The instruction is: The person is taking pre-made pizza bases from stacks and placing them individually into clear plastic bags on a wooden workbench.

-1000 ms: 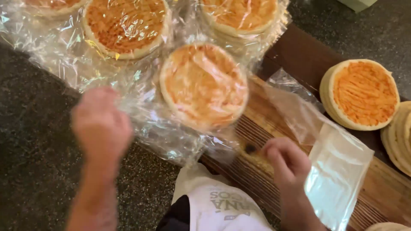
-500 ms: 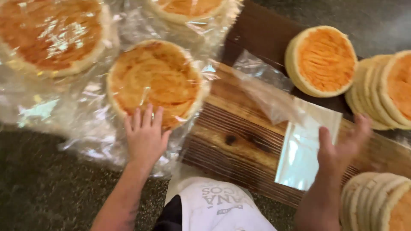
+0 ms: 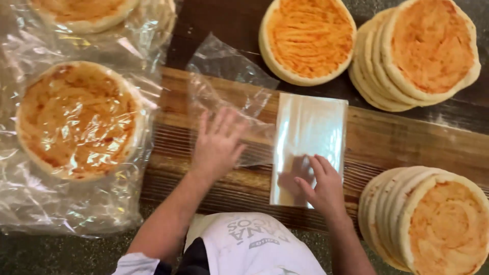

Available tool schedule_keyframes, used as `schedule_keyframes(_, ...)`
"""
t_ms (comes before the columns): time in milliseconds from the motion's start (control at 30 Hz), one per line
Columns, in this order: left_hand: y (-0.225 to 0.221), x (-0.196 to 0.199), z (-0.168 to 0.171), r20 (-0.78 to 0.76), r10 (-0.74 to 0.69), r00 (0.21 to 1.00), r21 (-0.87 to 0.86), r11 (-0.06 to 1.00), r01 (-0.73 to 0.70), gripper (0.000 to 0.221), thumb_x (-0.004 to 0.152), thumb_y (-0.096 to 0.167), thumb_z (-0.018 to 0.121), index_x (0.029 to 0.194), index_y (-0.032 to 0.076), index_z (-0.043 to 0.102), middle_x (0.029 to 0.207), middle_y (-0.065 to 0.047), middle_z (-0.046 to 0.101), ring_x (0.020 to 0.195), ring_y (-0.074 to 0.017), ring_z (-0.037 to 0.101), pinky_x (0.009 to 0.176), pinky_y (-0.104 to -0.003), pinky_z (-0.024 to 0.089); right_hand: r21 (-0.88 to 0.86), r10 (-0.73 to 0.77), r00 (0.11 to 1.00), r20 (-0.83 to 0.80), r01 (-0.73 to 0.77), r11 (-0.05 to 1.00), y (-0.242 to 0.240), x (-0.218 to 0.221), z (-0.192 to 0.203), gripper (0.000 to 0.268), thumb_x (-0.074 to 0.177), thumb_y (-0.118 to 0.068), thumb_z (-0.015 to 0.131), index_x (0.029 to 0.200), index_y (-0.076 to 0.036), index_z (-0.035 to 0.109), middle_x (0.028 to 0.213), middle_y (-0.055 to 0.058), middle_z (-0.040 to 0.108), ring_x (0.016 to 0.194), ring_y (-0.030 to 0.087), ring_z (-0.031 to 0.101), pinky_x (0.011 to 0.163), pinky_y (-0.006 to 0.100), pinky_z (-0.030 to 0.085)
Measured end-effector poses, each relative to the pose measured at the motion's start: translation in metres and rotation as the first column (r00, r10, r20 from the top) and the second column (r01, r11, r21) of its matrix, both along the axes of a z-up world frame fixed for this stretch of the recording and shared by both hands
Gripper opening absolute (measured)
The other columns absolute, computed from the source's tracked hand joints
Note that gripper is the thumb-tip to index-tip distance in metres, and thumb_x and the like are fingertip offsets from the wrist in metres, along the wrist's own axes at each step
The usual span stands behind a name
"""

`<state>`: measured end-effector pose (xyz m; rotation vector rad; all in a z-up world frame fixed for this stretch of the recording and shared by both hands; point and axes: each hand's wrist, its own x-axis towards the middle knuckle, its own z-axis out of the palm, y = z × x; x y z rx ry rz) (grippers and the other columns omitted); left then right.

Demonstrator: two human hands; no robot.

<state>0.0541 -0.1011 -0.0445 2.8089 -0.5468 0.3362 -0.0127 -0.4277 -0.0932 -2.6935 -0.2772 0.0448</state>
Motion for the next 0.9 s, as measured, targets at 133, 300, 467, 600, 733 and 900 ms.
schedule_keyframes(133,0.022,-0.037,-0.067,-0.339,0.051,0.939,0.158,0.987,0.004,0.051,0.087,0.058,0.068,0.125,0.024,0.069,0.146,-0.009,0.056,0.144,-0.0345,0.043,0.115,-0.07,0.022,-0.144,-0.107,0.977,-0.182,0.081,0.986,-0.032,-0.024,-0.01,0.086,0.081,-0.054,0.077,0.151,-0.013,0.048,0.158,0.018,0.042,0.147,0.041,0.038,0.112,0.07,0.035)
schedule_keyframes(300,0.041,-0.073,-0.047,-0.127,0.383,0.915,0.33,0.886,-0.325,0.034,0.089,0.058,0.066,0.074,0.028,0.071,0.064,0.004,0.068,0.059,-0.022,0.069,0.057,-0.04,0.054,-0.178,-0.141,0.962,-0.235,0.1,0.979,-0.046,-0.029,-0.019,0.098,0.075,-0.049,0.083,0.159,-0.021,0.039,0.167,0.017,0.029,0.156,0.04,0.022,0.12,0.07,0.017)
schedule_keyframes(467,-0.004,-0.029,-0.031,-0.123,0.083,0.989,0.138,0.988,-0.066,0.069,0.083,0.049,0.074,0.143,0.02,0.054,0.148,-0.009,0.054,0.139,-0.0315,0.048,0.112,-0.054,0.035,-0.193,-0.139,0.955,-0.263,0.089,0.977,-0.058,-0.025,-0.024,0.096,0.075,-0.044,0.084,0.158,-0.022,0.04,0.167,0.017,0.027,0.157,0.04,0.02,0.121,0.07,0.019)
schedule_keyframes(600,0.047,-0.097,-0.065,-0.509,0.151,0.847,0.271,0.963,-0.009,0.066,0.09,0.055,0.064,0.149,0.03,0.049,0.16,-0.005,0.042,0.148,-0.0304,0.038,0.117,-0.059,0.031,-0.175,-0.164,0.975,-0.15,0.137,0.975,-0.068,-0.026,-0.04,0.085,0.075,-0.04,0.083,0.151,-0.019,0.051,0.163,0.015,0.038,0.155,0.039,0.029,0.12,0.068,0.026)
schedule_keyframes(733,0.101,-0.159,-0.087,-0.391,0.308,0.867,0.345,0.923,-0.173,0.041,0.09,0.059,0.058,0.109,0.028,0.076,0.128,0.008,0.071,0.123,-0.0174,0.065,0.095,-0.041,0.057,0.092,0.055,0.975,0.216,-0.076,0.993,0.004,0.022,-0.026,0.065,0.083,-0.034,0.081,0.14,-0.011,0.062,0.141,0.018,0.058,0.134,0.04,0.054,0.114,0.051,0.043)
schedule_keyframes(900,0.068,-0.119,-0.037,-0.1,0.226,0.969,0.234,0.952,-0.198,0.063,0.089,0.05,0.063,0.145,0.022,0.056,0.152,-0.006,0.055,0.141,-0.0253,0.049,0.112,-0.048,0.039,-0.078,0.536,0.835,0.121,-0.531,0.844,0.135,0.123,-0.058,0.063,0.097,-0.044,0.058,0.154,-0.019,0.047,0.155,0.011,0.051,0.147,0.03,0.044,0.121,0.056,0.031)
